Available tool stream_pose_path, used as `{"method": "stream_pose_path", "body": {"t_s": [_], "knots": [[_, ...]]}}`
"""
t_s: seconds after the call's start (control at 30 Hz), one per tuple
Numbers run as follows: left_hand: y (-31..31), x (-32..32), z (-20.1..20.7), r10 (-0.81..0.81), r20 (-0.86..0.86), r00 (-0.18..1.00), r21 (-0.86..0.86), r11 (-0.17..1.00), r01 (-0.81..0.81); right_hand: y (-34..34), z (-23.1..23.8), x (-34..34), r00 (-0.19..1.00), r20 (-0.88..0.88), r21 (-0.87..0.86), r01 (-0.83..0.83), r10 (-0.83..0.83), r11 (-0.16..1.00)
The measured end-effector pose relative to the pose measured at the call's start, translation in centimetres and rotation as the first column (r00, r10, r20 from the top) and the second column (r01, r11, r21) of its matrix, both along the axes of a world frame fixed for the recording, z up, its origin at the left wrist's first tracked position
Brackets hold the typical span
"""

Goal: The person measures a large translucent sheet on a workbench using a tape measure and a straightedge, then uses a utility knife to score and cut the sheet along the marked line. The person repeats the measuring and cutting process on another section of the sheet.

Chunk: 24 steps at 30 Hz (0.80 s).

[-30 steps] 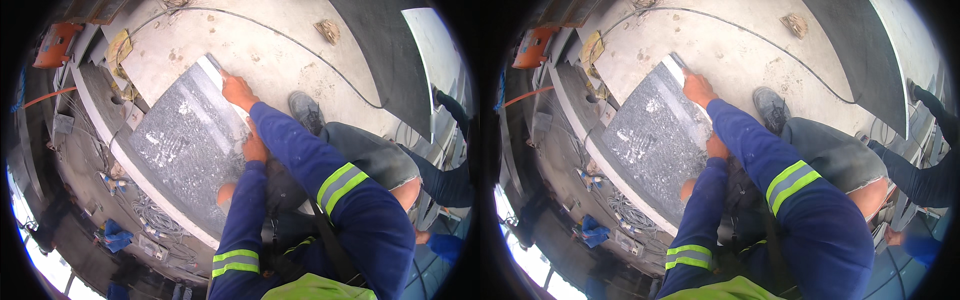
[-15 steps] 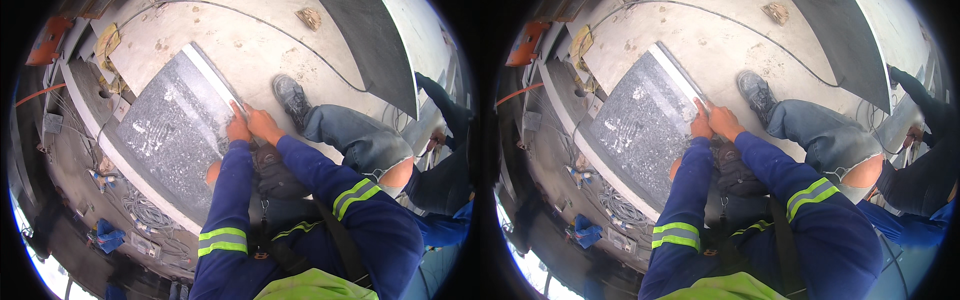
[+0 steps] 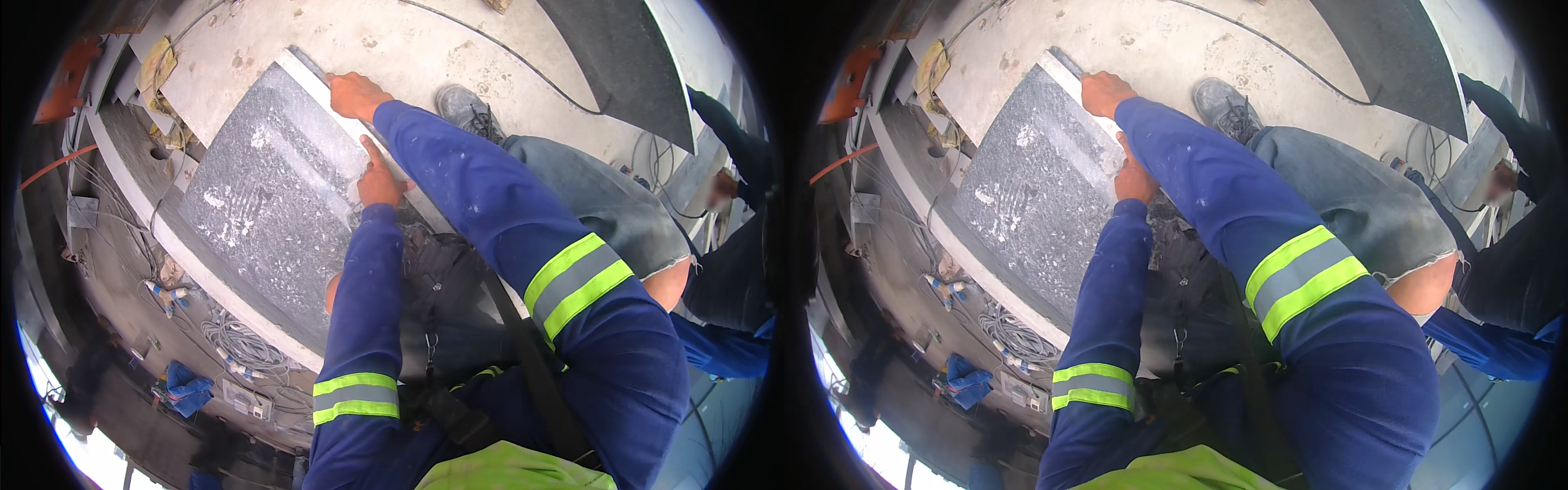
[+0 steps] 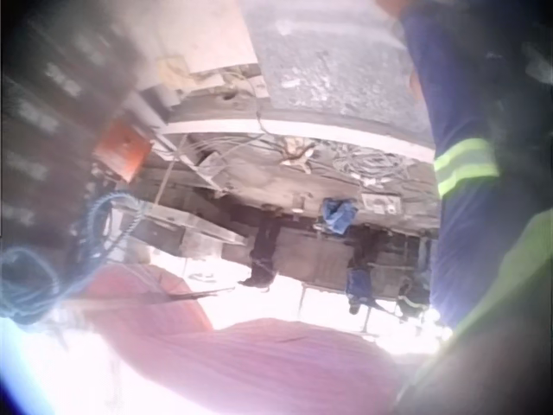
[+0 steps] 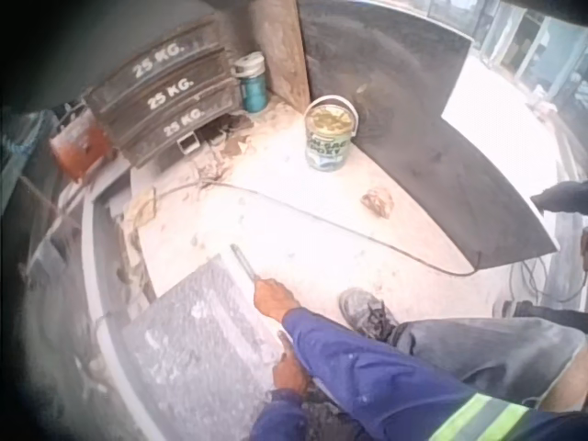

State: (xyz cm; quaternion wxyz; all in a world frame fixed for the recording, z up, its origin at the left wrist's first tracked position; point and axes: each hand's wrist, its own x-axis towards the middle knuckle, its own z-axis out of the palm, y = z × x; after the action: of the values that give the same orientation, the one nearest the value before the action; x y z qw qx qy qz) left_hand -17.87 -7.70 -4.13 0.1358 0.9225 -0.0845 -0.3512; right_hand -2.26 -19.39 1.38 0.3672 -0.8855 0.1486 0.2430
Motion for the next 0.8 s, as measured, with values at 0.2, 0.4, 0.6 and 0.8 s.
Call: {"method": "stream_pose_path", "body": {"t_s": [0.2, 0.4, 0.6, 0.8], "knots": [[0.7, -0.2, -0.3, -0.019, -0.018, 1.000, -0.022, 1.000, 0.019, 0.2, 1.5, 0.6, 0.994, -0.082, -0.087, -0.085, 0.078, 0.993], [1.5, 0.0, -0.2, 0.019, -0.013, 1.000, -0.016, 1.000, -0.019, -0.4, 2.9, -20.3, 0.937, -0.306, -0.055, -0.192, 0.166, 0.980], [0.5, 0.3, 0.4, 0.003, -0.026, 1.000, -0.057, 0.998, -0.004, -3.4, 5.0, -30.1, 0.800, -0.511, -0.012, -0.373, 0.315, 0.928], [0.2, 0.5, 0.8, 0.010, -0.029, 1.000, -0.007, 1.000, -0.010, -2.6, 3.1, -30.6, 0.857, -0.461, -0.039, -0.281, 0.232, 0.959]]}}
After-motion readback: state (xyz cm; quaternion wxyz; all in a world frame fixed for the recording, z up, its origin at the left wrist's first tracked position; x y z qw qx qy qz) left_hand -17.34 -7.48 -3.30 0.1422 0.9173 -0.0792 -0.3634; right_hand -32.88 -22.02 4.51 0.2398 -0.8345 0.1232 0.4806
